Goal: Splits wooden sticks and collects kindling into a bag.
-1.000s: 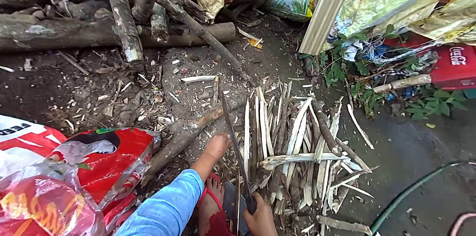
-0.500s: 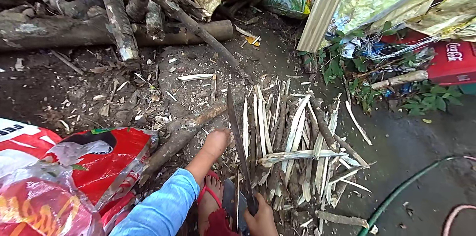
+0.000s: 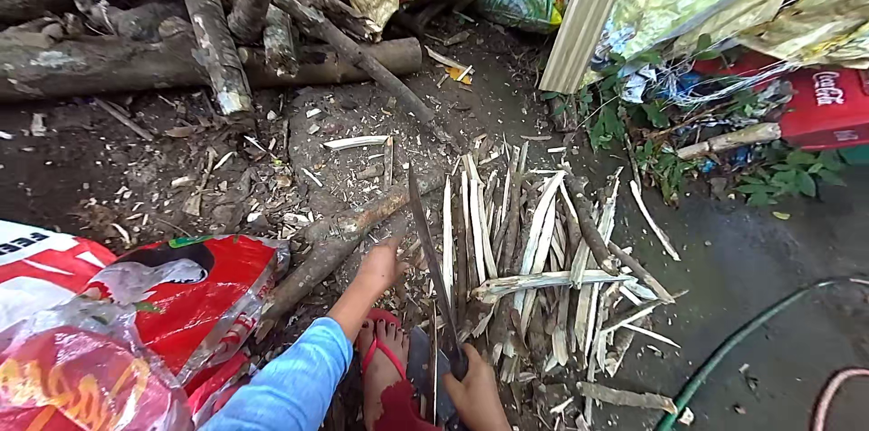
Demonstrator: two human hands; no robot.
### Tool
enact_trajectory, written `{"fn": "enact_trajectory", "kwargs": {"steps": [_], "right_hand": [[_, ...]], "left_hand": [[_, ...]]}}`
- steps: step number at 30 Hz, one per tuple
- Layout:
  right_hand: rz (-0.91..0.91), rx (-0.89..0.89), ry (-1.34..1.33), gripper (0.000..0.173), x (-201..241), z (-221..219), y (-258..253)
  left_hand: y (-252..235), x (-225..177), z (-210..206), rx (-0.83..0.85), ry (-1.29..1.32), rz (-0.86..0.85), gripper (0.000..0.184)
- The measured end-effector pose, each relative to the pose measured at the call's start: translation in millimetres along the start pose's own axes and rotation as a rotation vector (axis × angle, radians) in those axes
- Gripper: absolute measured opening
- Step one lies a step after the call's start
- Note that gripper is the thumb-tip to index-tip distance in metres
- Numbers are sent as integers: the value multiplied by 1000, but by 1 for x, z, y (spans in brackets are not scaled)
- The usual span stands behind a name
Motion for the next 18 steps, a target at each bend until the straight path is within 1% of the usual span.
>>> {"fn": "enact_trajectory", "kwargs": {"steps": [2, 4, 7, 10, 12, 15, 18], "right_hand": [[26, -29, -37, 45, 2, 4, -1], [10, -24, -27, 45, -2, -1, -3], [-56, 70, 36, 46, -8, -14, -8], [-49, 124, 113, 48, -3, -17, -6], [-37, 127, 140, 48, -1, -18, -6], [-25, 92, 99, 46, 0, -16, -8], [-30, 68, 58, 49, 0, -10, -7]], "left_hand": [[9, 9, 16, -84, 81, 24, 70], [16, 23, 23, -138, 130, 39, 68], [19, 35, 21, -151, 146, 70, 67], [20, 38, 18, -159, 172, 82, 65], [20, 39, 16, -150, 185, 96, 63], [13, 32, 13, -108, 177, 93, 59], [-6, 12, 0, -60, 146, -32, 63]]}}
Point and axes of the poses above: each hand's wrist, its own y-axis away from the middle knuckle, its own z-axis out of the back of the hand, x = y × z, the point moved 9 cm from there along -y, towards the middle knuckle, and after that the axes turned 8 degrees about y, right-handed, at the moved point
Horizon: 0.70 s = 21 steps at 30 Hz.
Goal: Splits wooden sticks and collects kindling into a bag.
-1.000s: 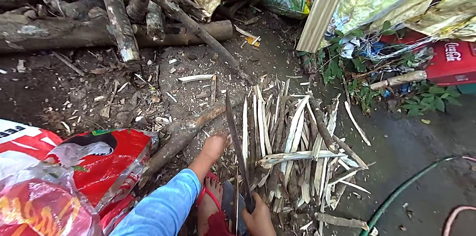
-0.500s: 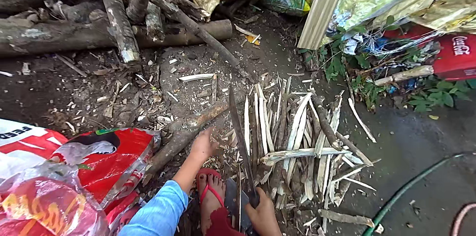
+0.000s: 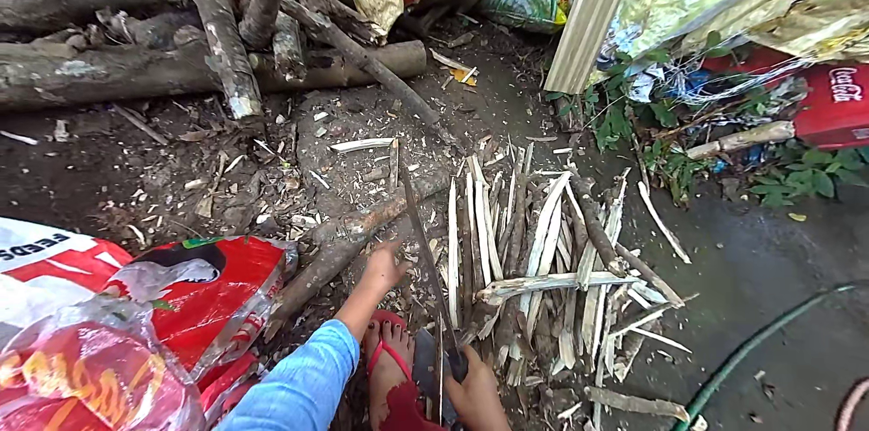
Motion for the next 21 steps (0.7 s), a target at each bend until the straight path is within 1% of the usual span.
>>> {"fn": "enact_trajectory", "kwargs": {"steps": [1, 2, 4, 5, 7, 9, 12, 13, 15, 17, 18, 21], "right_hand": [[-1, -5, -4, 50, -1, 1, 0], [-6, -7, -5, 50, -3, 2, 1], [-25, -16, 2, 51, -7, 5, 4], [-26, -34, -1, 52, -8, 7, 7], [-4, -93, -20, 50, -10, 15, 12], [13, -128, -38, 46, -12, 17, 15], [-36, -41, -30, 49, -19, 4, 11], [-34, -38, -34, 49, -17, 7, 10], [12, -89, -61, 48, -11, 16, 13], [55, -135, -78, 44, -6, 17, 21], [53, -130, -73, 44, -6, 13, 21], [-33, -24, -43, 49, -12, -5, 11]], "left_hand": [[-7, -9, -8, 27, -19, -51, 61], [-13, -16, -16, 61, -50, -88, 54], [-22, -26, -29, 121, -136, -126, 37], [-24, -30, -32, 149, -176, -139, 35], [-22, -41, -33, 173, -228, -183, 36], [-16, -47, -32, 151, -248, -220, 36], [-14, -26, -40, 185, -284, -141, 39], [-16, -27, -40, 189, -292, -128, 39], [-15, -40, -33, 169, -283, -145, 40], [-6, -52, -26, 114, -251, -192, 37], [-6, -52, -25, 94, -237, -208, 35], [-12, -26, -35, 127, -262, -131, 38]]}}
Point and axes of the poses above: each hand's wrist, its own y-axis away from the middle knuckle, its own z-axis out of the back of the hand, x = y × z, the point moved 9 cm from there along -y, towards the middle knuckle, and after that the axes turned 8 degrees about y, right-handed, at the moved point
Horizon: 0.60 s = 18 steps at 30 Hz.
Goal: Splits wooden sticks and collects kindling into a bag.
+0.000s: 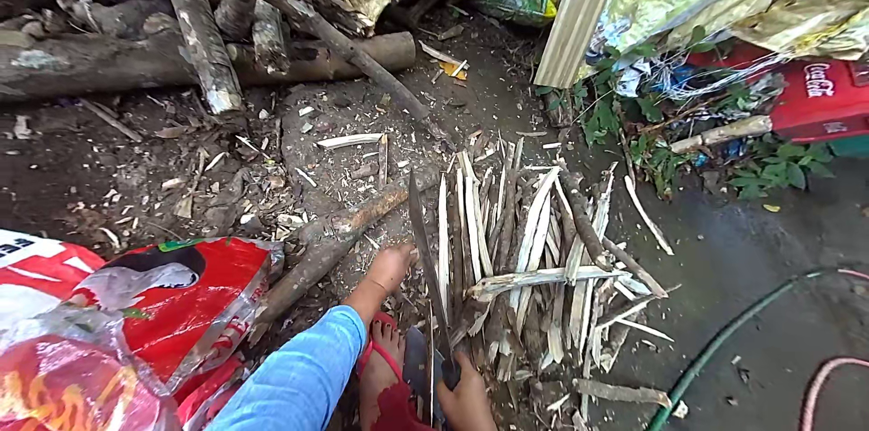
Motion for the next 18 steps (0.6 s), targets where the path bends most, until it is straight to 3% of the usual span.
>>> {"fn": "enact_trajectory", "kwargs": {"steps": [3, 6, 9, 12, 14, 16, 18], "right_hand": [[34, -53, -32, 49, 7, 14, 2], [70, -82, -20, 45, 10, 14, 5], [-11, 30, 19, 47, 1, -4, -5], [63, -46, -44, 47, 5, 15, -4], [148, -124, -120, 45, 9, 24, 11], [206, -207, -158, 43, 11, 26, 16], [113, -154, -135, 44, -1, 9, 5]], "left_hand": [[-2, -9, 11, 14, -15, 20, 39], [8, -18, 22, -82, 11, -20, 34], [5, 21, 1, 1, 0, 110, 38], [21, 37, 24, -118, 101, 169, 79], [48, 49, 43, -225, 194, 213, 96], [72, 63, 57, -325, 261, 245, 98], [87, 78, 57, -373, 311, 242, 90]]}}
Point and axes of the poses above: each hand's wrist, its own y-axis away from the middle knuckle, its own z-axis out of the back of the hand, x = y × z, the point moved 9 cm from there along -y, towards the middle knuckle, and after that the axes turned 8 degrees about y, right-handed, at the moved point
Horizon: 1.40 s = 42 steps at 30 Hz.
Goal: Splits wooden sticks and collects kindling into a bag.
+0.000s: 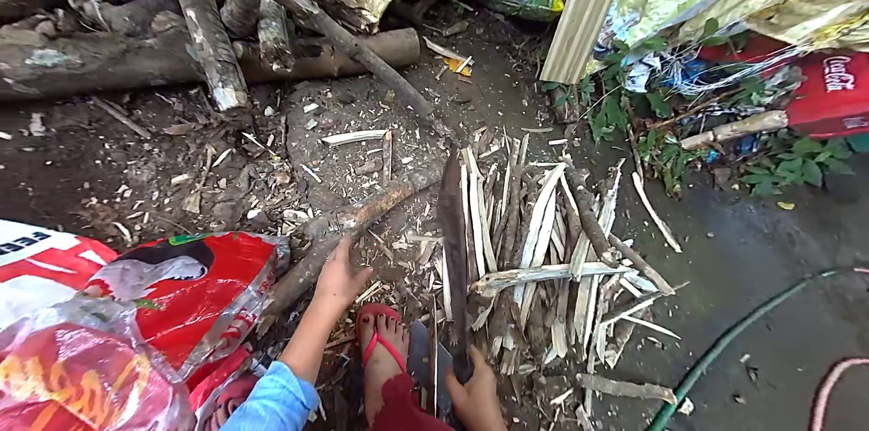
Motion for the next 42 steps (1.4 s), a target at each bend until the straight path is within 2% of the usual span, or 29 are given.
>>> {"fn": "enact_trajectory", "kwargs": {"steps": [2, 4, 8, 11, 12, 15, 17, 20, 26, 28, 30, 31, 34, 35, 38, 42], "right_hand": [[-165, 130, 24, 49, -21, -18, -16], [-187, 130, -50, 50, -27, -17, -28], [-57, 4, -152, 44, -8, 3, -14], [64, -107, -83, 43, 8, 0, -3], [41, -59, -40, 44, 3, -13, -6], [-134, 231, 120, 50, -26, -55, -28], [-148, 245, 115, 49, -28, -55, -33], [-47, 152, 74, 44, -12, -35, -24], [329, -256, 78, 39, 41, -3, -17], [398, -306, 55, 38, 64, 1, -24], [387, -263, 27, 38, 83, -2, -33], [339, -181, 23, 39, 87, -9, -38], [65, 219, 184, 47, 86, -38, -55], [12, 301, 245, 49, 82, -46, -58], [34, 314, 290, 47, 83, -48, -58], [195, 148, 126, 44, 95, -31, -43]], "left_hand": [[5, 7, -1, 8, 25, 7, 78], [6, 5, -6, 39, 20, 1, 68], [12, 0, -1, 59, -2, -29, 58], [13, 3, 6, 38, -7, -38, 50], [13, 5, 7, 40, -17, -28, 49], [11, 4, 5, 52, -34, -9, 46], [11, 0, 5, 49, -28, -32, 45], [16, 3, 8, 23, -18, -48, 42], [11, 8, 14, -32, 31, -90, 37], [12, 4, 20, -86, 63, -112, 34], [14, -1, 29, -155, 103, -144, 33], [15, -2, 35, -193, 119, -156, 32], [15, 0, 54, -288, 151, -167, 31], [15, 2, 59, -303, 155, -158, 31], [14, 7, 69, -333, 169, -143, 31], [16, 11, 74, -355, 226, -136, 30]]}}
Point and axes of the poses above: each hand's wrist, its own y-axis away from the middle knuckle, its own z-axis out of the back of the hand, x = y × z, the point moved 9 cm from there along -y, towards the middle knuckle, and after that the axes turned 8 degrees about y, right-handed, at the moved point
